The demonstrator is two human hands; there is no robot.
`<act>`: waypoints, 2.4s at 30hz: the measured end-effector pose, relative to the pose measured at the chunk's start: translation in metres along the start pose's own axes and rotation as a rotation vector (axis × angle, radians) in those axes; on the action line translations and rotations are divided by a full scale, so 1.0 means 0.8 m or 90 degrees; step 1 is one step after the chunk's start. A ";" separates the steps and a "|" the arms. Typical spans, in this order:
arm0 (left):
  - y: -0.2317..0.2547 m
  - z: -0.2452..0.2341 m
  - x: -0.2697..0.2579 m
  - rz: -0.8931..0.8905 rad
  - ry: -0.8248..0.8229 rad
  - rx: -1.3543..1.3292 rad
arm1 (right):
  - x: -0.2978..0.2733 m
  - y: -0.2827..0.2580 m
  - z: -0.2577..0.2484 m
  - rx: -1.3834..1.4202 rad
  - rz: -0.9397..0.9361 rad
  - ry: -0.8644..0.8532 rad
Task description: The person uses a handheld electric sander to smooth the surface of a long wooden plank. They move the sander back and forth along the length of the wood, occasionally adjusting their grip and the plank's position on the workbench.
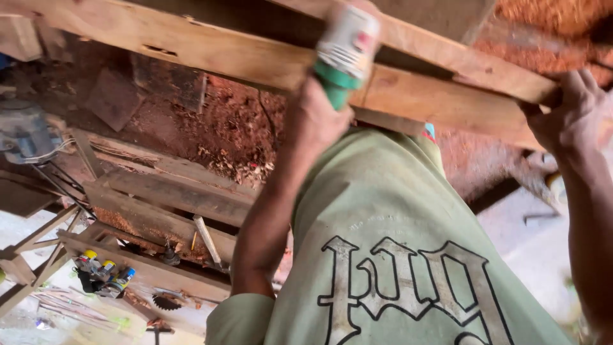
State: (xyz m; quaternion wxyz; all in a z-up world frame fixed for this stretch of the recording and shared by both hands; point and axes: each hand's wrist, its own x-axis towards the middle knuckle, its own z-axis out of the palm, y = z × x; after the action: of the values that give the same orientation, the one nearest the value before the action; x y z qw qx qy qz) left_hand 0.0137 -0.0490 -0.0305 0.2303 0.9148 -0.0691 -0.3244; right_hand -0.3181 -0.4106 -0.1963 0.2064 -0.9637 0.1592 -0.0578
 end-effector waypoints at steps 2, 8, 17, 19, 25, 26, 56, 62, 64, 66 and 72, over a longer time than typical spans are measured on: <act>-0.004 0.036 -0.005 0.111 -0.027 0.050 | 0.006 -0.005 -0.008 -0.210 0.001 -0.063; -0.020 0.017 0.014 0.191 -0.057 0.070 | 0.124 -0.172 0.011 -0.262 -0.074 -0.065; -0.090 -0.088 0.091 0.113 -0.020 0.053 | 0.229 -0.264 0.094 -0.396 -0.059 -0.067; -0.100 -0.106 0.102 0.094 -0.032 0.062 | 0.224 -0.256 0.099 -0.400 -0.063 -0.075; -0.113 -0.147 0.125 0.062 -0.052 0.075 | 0.222 -0.238 0.109 -0.390 -0.077 -0.062; -0.117 -0.149 0.128 0.057 -0.048 0.082 | 0.221 -0.238 0.109 -0.375 -0.088 -0.042; -0.193 -0.275 0.215 -0.012 0.002 0.058 | 0.209 -0.246 0.107 -0.079 0.009 -0.119; -0.208 -0.301 0.230 -0.010 0.027 0.056 | 0.183 -0.212 0.137 0.028 0.067 -0.134; -0.207 -0.313 0.233 -0.013 0.020 0.046 | 0.181 -0.211 0.140 0.074 0.074 -0.124; -0.208 -0.324 0.237 -0.014 0.015 0.036 | 0.176 -0.201 0.151 0.123 0.081 -0.111; -0.226 -0.346 0.254 -0.013 0.033 0.040 | 0.151 -0.167 0.183 0.211 0.071 -0.068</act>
State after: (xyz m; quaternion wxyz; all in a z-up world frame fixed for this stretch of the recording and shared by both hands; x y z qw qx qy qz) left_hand 0.3410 0.1590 -0.0398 0.2002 0.9304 -0.0638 -0.3005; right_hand -0.1404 -0.2794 -0.2678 0.3738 -0.9077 0.1896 -0.0204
